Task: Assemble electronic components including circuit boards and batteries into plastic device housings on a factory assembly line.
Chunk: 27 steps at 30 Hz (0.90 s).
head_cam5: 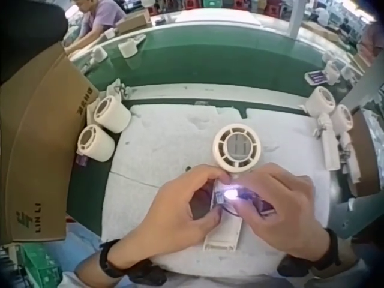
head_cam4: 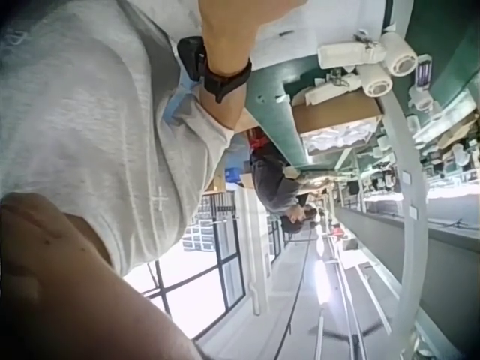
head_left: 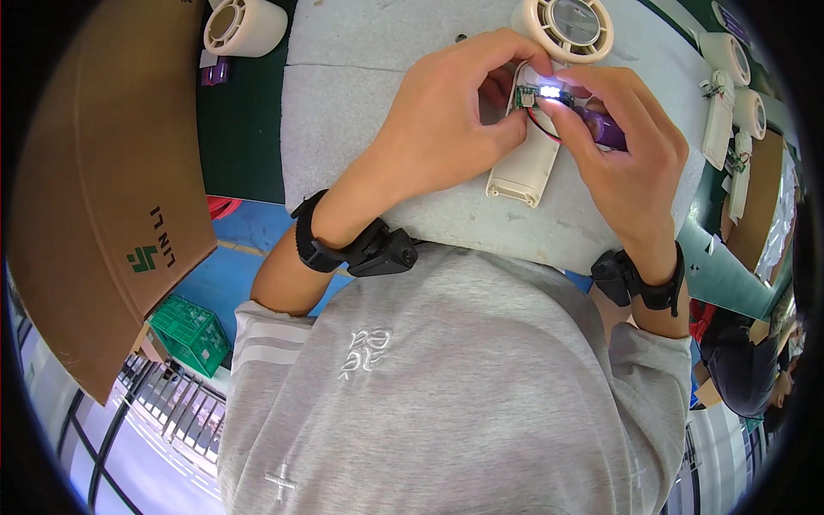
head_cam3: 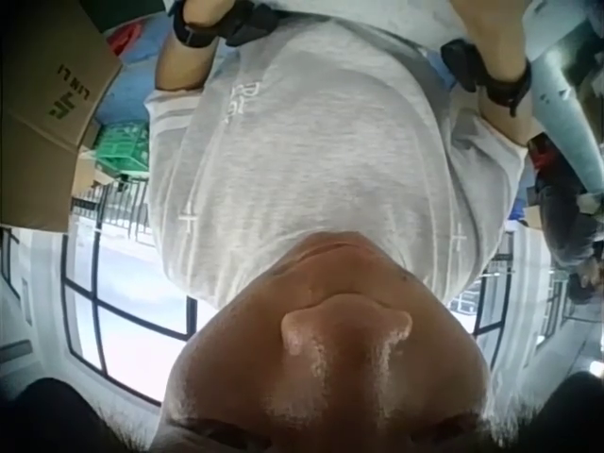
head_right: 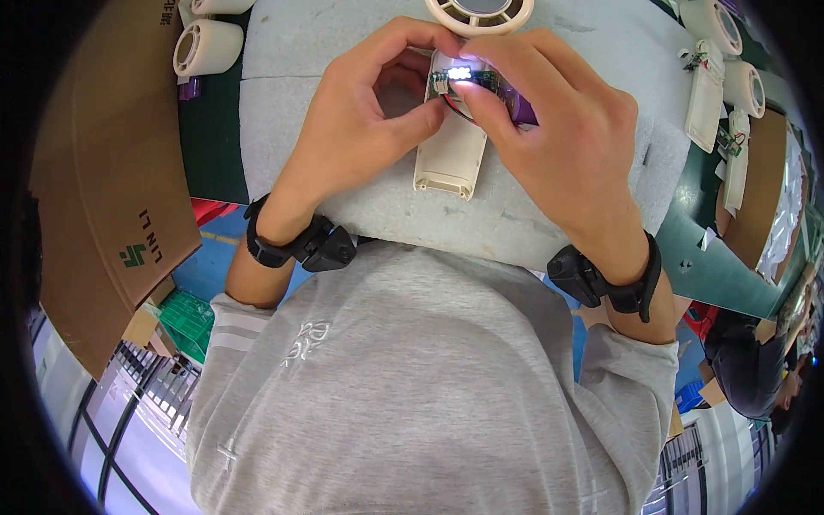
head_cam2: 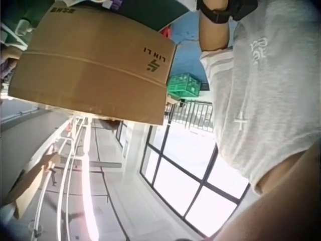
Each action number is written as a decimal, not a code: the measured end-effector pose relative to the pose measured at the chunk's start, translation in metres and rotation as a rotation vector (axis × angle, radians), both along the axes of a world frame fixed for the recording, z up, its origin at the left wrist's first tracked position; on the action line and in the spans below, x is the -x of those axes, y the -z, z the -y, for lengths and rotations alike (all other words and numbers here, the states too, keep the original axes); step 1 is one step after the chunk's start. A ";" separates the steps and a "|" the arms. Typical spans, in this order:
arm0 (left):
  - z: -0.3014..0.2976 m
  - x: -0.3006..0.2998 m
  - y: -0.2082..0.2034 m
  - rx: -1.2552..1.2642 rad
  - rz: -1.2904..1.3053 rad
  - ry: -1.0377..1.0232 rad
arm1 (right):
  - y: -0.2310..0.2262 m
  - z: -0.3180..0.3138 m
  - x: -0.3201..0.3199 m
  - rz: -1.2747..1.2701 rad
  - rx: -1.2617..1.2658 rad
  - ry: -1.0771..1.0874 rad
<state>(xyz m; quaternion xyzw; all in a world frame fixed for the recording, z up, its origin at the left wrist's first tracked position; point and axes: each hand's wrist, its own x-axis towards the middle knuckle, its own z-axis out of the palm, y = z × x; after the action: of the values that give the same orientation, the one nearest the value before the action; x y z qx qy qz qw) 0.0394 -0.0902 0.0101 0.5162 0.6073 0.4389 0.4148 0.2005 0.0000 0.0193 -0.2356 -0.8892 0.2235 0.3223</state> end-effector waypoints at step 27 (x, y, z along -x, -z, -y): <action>-0.001 0.000 0.006 -0.144 0.207 -0.073 | -0.004 0.004 0.000 0.008 0.140 0.030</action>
<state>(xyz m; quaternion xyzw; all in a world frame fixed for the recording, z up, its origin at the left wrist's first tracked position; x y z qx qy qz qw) 0.0392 -0.0896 0.0037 0.4740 0.5466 0.5471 0.4210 0.2001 -0.0037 0.0238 -0.2715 -0.8691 0.2794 0.3048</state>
